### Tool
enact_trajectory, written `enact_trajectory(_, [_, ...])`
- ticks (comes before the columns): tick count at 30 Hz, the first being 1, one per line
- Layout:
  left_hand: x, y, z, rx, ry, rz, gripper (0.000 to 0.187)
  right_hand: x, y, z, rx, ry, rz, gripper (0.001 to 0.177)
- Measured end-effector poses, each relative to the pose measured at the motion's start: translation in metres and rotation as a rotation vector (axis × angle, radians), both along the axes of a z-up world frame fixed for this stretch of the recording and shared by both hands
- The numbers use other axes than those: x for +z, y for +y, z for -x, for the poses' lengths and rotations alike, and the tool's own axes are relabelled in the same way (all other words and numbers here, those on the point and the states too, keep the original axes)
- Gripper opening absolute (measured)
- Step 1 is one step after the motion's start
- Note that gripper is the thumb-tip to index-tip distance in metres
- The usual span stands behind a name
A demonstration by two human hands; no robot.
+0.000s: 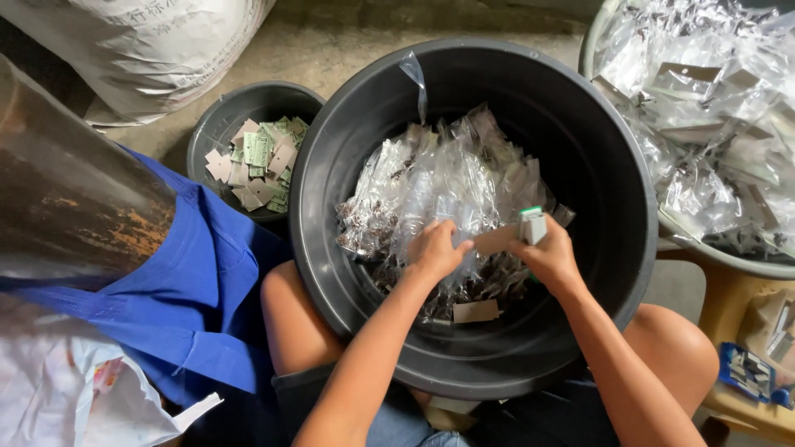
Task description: Manually packaging small items by folding plastic bags over cardboard headers and stapling them.
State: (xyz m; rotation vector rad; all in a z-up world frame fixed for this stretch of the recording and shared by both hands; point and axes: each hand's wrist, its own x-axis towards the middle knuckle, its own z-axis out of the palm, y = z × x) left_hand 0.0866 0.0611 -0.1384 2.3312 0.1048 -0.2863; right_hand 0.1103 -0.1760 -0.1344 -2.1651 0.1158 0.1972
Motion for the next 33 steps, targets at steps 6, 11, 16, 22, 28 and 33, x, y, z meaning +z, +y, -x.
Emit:
enact_trajectory(6, [-0.034, 0.001, -0.021, 0.098, 0.028, 0.205, 0.013, 0.007, -0.016, -0.023, -0.266, -0.019, -0.024, 0.045])
enact_trajectory(11, [-0.006, 0.034, -0.038, 0.188, 0.030, 0.332, 0.019, -0.010, -0.010, -0.041, -0.312, -0.015, -0.094, 0.052])
enact_trajectory(16, [0.027, 0.045, -0.045, 0.111, -0.009, 0.225, 0.015, -0.006, 0.005, -0.033, -0.126, -0.023, 0.251, 0.038])
enact_trajectory(22, [0.065, 0.053, -0.056, 0.109, -0.165, 0.390, 0.020, 0.076, 0.040, -0.021, -0.348, -0.073, -0.272, 0.018])
enact_trajectory(28, [0.148, 0.024, -0.017, -0.193, -0.365, 0.304, 0.056, 0.135, 0.081, -0.005, -0.555, 0.167, -0.714, 0.039])
enact_trajectory(33, [0.151, 0.025, -0.011, -0.269, -0.504, -0.006, 0.038, 0.173, 0.093, 0.007, -0.410, 0.098, -0.773, 0.037])
